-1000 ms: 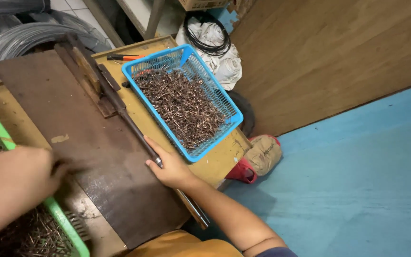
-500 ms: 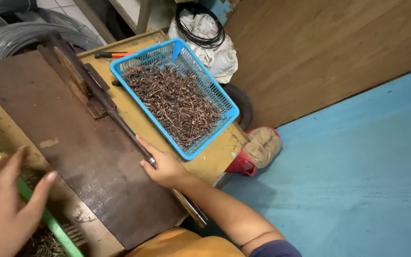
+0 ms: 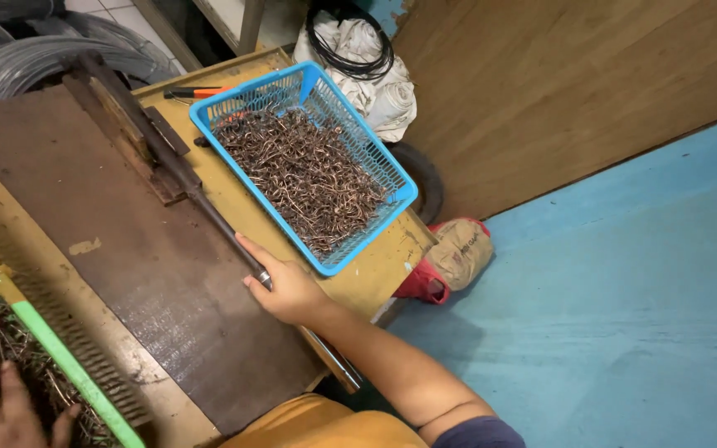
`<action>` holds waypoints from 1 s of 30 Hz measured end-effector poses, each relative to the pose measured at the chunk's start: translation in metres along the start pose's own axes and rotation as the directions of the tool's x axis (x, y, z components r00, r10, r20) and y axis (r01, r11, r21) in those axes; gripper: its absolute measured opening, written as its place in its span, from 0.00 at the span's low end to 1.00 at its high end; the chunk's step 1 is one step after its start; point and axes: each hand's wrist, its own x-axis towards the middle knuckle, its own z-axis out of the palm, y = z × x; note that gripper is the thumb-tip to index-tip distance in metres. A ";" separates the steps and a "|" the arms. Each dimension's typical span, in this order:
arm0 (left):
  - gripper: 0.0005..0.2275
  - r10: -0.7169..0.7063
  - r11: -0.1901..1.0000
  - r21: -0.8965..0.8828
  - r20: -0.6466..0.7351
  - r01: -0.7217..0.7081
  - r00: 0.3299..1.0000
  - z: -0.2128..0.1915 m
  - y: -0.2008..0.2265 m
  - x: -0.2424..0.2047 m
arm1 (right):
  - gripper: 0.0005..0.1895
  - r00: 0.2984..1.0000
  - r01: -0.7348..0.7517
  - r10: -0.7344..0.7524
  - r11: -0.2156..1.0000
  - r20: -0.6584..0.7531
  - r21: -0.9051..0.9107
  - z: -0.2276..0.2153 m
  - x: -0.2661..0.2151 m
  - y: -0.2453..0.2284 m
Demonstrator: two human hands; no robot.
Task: The person is using a manual bending jig to shape small metal wires, transferring them from a green supply bin to a blue collection bin.
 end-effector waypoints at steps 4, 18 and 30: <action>0.22 0.025 0.917 0.397 0.016 -0.029 1.000 0.013 0.003 -0.012 | 0.39 0.999 -0.003 0.003 1.000 -0.042 0.004 0.008 0.005 0.011; 0.38 -0.118 0.675 0.670 0.511 -0.309 0.851 -0.039 0.019 0.040 | 0.38 0.995 0.069 -0.068 0.997 -0.069 0.016 0.010 0.004 0.014; 0.40 -0.193 0.889 0.399 0.771 -0.225 0.607 -0.061 0.029 0.083 | 0.40 0.998 0.047 -0.047 0.999 -0.029 -0.007 0.009 0.006 0.016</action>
